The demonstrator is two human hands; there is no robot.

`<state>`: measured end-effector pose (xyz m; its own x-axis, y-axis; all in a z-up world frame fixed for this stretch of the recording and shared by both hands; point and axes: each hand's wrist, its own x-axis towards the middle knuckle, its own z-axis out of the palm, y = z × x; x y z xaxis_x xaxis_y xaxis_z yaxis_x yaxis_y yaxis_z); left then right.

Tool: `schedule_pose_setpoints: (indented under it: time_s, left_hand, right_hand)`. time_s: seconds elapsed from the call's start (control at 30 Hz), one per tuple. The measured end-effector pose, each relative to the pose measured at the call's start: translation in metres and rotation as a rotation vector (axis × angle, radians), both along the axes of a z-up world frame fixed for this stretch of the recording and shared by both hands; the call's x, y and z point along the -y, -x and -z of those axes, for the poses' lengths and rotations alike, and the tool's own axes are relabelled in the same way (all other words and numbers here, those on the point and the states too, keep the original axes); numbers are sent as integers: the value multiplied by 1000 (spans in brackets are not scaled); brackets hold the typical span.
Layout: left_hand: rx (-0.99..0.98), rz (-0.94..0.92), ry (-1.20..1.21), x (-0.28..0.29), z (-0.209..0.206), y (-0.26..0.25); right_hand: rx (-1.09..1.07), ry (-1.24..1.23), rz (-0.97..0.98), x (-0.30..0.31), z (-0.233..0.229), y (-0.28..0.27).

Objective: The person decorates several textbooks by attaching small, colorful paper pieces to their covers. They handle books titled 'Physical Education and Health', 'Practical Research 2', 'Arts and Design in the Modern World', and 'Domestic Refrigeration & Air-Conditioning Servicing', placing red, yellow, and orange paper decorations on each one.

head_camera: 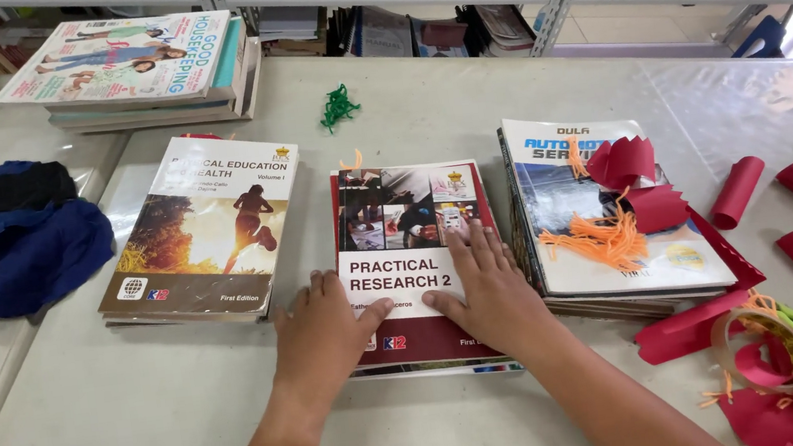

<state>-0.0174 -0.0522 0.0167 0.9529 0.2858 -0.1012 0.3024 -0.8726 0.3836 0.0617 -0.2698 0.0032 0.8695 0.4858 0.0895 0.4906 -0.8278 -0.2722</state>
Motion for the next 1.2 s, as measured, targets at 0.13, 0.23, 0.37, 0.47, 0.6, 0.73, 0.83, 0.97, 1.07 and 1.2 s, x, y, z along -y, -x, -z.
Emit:
schedule_pose_setpoints:
  time_s: [0.13, 0.23, 0.37, 0.47, 0.6, 0.73, 0.83, 0.97, 1.07, 1.2]
  left_hand:
    - [109, 32, -90, -3, 1, 2]
    - [60, -16, 55, -3, -22, 8]
    - [109, -122, 331, -10, -32, 7]
    - [169, -155, 449, -16, -33, 5]
    - [288, -160, 529, -23, -22, 2]
    - [481, -114, 624, -45, -7, -3]
    - [559, -170, 629, -76, -6, -7]
    - [720, -109, 999, -150, -5, -8]
    - [710, -96, 1033, -205, -1, -2]
    - [505, -244, 715, -241, 14, 8]
  right_hand:
    - [-23, -28, -22, -9, -8, 0]
    - [-94, -60, -10, -17, -15, 2]
    - [-80, -141, -33, -19, -3, 4]
    - [-36, -148, -45, -21, -2, 8]
    - [-16, -131, -42, -18, -3, 10]
    - [-27, -116, -70, -17, -1, 10]
    - [-48, -73, -85, -16, 0, 10]
    - [-44, -20, -94, -18, 1, 10]
    - [-30, 1, -106, -20, 2, 12]
    - [6, 54, -117, -24, -3, 16]
